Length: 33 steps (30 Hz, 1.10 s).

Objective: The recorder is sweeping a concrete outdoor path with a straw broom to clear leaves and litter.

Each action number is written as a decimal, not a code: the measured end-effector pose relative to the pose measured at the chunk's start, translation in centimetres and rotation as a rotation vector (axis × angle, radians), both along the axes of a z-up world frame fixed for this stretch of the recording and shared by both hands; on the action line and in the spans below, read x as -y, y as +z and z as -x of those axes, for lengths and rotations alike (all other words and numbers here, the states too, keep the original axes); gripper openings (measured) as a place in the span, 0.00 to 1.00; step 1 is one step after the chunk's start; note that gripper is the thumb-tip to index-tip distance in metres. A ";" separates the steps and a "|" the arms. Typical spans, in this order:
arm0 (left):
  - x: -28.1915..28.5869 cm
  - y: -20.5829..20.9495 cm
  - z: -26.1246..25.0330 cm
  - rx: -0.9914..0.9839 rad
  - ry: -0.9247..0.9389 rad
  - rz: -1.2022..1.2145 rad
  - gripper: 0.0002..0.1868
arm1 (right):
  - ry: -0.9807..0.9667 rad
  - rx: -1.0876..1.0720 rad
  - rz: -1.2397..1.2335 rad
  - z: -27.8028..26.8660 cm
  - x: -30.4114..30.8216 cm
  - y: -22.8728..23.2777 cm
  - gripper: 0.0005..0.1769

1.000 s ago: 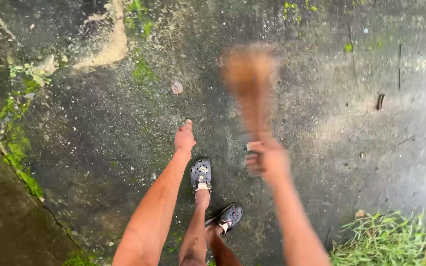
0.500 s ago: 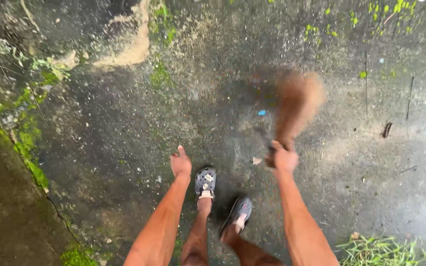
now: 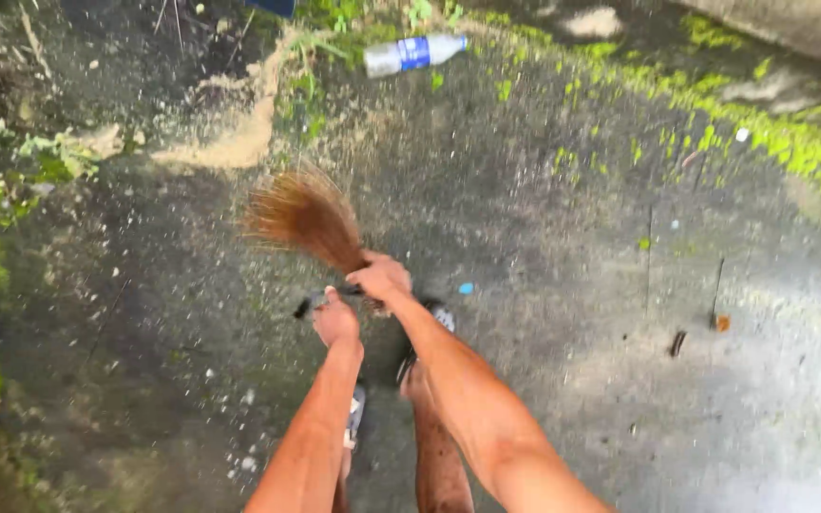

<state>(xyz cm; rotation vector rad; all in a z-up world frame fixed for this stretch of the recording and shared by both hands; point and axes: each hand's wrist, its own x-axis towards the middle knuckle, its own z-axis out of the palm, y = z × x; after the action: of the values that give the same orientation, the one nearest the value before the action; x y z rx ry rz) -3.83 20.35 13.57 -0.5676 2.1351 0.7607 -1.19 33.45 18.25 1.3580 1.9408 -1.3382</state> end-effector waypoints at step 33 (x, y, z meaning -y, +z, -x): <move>-6.3 -8.0 15.7 -0.248 -0.530 0.061 0.23 | -1.093 -0.054 -0.182 1.3 -5.3 9.5 0.32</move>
<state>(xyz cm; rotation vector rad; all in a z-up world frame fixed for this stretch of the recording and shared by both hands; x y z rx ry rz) -19.55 26.69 5.54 0.0786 2.3903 0.4843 -2.45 38.71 27.70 2.6900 1.3291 -1.6136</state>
